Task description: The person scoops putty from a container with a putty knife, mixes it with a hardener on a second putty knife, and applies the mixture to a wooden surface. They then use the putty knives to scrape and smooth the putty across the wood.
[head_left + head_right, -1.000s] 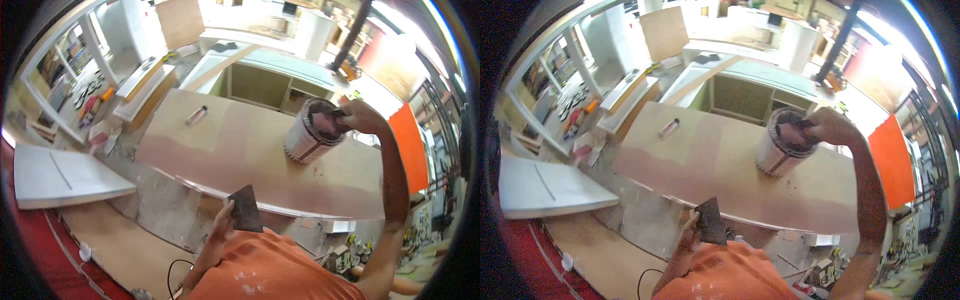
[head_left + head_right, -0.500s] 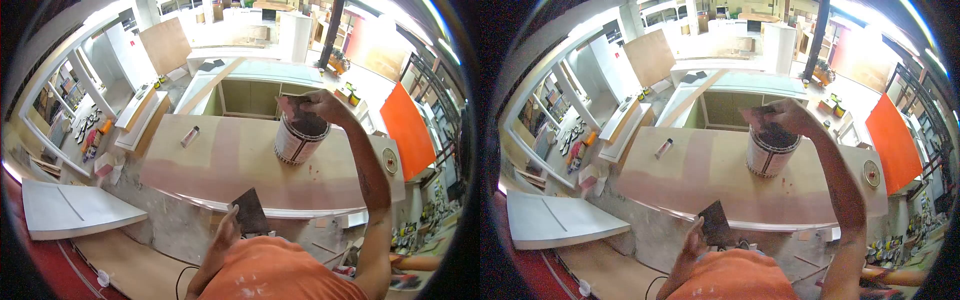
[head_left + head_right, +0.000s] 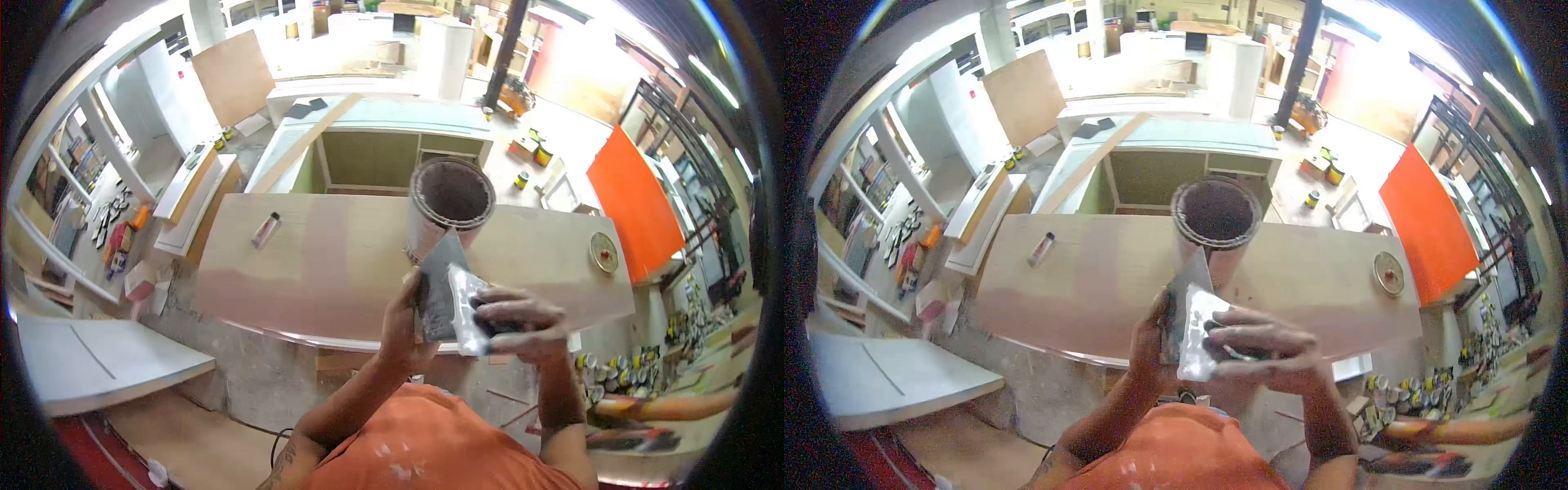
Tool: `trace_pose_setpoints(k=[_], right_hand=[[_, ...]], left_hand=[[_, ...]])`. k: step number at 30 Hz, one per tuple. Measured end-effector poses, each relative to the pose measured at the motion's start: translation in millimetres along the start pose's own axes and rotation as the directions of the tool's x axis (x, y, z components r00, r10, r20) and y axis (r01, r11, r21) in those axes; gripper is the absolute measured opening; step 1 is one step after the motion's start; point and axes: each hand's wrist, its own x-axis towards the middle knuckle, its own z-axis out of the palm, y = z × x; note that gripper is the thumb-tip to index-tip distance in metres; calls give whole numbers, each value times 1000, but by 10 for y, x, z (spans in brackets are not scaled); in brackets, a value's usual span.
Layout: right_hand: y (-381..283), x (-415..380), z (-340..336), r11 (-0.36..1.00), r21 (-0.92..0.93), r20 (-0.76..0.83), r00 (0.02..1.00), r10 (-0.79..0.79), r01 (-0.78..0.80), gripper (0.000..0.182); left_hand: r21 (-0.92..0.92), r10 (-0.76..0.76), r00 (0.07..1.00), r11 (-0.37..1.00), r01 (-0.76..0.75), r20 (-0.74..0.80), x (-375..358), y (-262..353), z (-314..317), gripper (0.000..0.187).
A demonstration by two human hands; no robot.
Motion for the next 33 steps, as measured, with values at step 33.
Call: trace_pose_setpoints(k=[33], right_hand=[[1772,-3359,-3378,-531,-525,-834,277,477,-665,30]], left_hand=[[357,-169,898,875,326,-406,552,-978,-1019,41]])
